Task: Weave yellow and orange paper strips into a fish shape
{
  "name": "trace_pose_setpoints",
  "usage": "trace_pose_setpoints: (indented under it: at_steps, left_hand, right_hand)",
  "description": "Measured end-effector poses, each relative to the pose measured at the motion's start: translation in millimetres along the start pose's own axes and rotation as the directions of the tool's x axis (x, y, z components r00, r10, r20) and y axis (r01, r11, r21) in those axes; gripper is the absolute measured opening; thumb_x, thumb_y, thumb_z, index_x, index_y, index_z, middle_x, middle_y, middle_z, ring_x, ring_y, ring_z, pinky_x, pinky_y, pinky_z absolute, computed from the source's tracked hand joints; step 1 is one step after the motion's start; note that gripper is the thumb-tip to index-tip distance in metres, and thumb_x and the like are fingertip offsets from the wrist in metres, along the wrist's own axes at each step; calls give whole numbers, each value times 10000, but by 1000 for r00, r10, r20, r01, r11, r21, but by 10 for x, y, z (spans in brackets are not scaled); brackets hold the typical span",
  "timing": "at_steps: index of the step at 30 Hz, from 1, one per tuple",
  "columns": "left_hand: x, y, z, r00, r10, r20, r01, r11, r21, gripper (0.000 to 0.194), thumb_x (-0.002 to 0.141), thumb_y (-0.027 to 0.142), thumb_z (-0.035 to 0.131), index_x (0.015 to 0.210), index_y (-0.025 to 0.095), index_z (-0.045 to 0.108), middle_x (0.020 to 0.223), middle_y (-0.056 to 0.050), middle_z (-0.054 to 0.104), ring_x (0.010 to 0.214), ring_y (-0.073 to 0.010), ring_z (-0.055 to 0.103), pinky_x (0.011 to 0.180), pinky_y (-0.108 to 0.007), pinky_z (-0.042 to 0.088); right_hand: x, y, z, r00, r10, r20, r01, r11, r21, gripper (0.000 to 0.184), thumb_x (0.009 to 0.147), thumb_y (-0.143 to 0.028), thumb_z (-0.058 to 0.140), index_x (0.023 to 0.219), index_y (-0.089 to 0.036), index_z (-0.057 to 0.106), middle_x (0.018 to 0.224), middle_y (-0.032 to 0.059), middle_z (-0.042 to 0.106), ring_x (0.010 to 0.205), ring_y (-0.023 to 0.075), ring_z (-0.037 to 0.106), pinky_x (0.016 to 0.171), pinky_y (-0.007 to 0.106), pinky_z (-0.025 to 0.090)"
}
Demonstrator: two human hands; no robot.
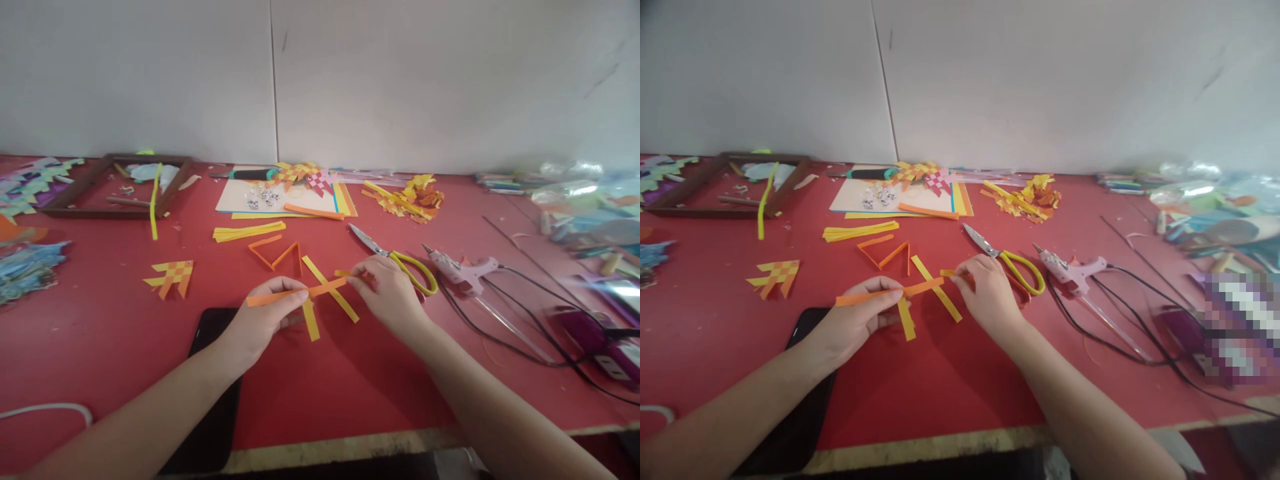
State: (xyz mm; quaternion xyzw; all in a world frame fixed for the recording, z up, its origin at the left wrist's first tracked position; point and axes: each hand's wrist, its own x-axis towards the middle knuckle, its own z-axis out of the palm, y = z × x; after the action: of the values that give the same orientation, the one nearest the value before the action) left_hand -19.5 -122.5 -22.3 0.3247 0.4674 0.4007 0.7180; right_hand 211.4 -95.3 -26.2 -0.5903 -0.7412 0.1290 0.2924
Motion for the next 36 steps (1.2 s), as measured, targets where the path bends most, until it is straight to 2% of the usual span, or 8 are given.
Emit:
trace_pose_setpoints:
  at_steps: [3, 6, 15, 21, 24, 27, 32, 36]
  left_hand:
    - [-17, 12, 6, 996, 35, 81, -39, 998, 48, 197, 746, 330, 802, 773, 185, 672, 959, -13, 690, 802, -106, 636, 744, -228, 519]
    - [-41, 33, 10, 982, 94, 166, -116, 985, 125, 148, 758, 302, 796, 776, 187, 704, 1135, -46, 694, 995, -156, 642, 846, -241, 496]
    - [-70, 60, 39, 990, 100, 103, -120, 969, 214, 191, 720, 359, 814, 785, 201, 730, 700, 0, 666, 638, -117, 601, 643, -239, 507]
    - [-82, 86, 24, 957, 234, 170, -281, 895, 347, 77, 749, 313, 792, 785, 246, 783, 878, -31, 702, 835, -159, 649, 761, -248, 518]
    - [-77, 73, 5, 942, 299, 154, -334, 890, 311, 58, 737, 292, 805, 789, 266, 795, 1039, -39, 699, 1003, -193, 649, 854, -260, 523]
    - [-83, 74, 14, 951, 269, 153, -302, 916, 263, 51, 748, 289, 796, 792, 265, 796, 1038, -39, 727, 964, -191, 678, 842, -270, 545]
    - [-86, 101, 53, 972, 178, 153, -216, 932, 290, 106, 707, 288, 821, 791, 232, 791, 856, -37, 769, 803, -184, 704, 739, -266, 561]
    - [-64, 72, 40, 990, 96, 106, -118, 966, 229, 163, 688, 320, 842, 806, 224, 786, 799, -33, 770, 760, -176, 711, 732, -272, 572]
  right_hand:
    - [-38, -120, -13, 995, 99, 14, -98, 943, 319, 166, 847, -362, 652, 783, -209, 646, 913, 68, 687, 887, 224, 628, 795, 374, 495]
    - [-90, -233, -12, 953, 107, 283, -275, 695, 664, 234, 834, -424, 674, 769, -199, 682, 890, 56, 713, 780, 177, 646, 709, 321, 512]
    - [-149, -279, 14, 896, 135, 423, -443, 331, 833, 315, 823, -338, 517, 791, -165, 779, 880, 96, 749, 787, 215, 690, 759, 348, 561]
    - [-144, -310, -19, 923, 79, 376, -359, 528, 770, 201, 729, -197, 634, 844, -235, 795, 996, 47, 754, 827, 171, 697, 771, 306, 565]
    - [-154, -314, 6, 927, 10, 376, -326, 521, 789, 138, 725, -230, 744, 849, -256, 798, 940, 38, 762, 820, 157, 706, 764, 287, 568]
    - [-174, -322, 34, 920, 13, 393, -346, 500, 794, 109, 688, -297, 809, 766, -226, 781, 818, 34, 750, 719, 144, 687, 679, 268, 561]
    - [-193, -366, 26, 909, 65, 412, -367, 591, 718, 274, 703, -424, 799, 651, -168, 714, 590, -2, 648, 521, 85, 537, 500, 213, 444]
    - [-179, -390, 8, 904, 91, 418, -382, 612, 692, 269, 737, -433, 765, 663, -178, 720, 611, 8, 674, 545, 95, 570, 529, 219, 473]
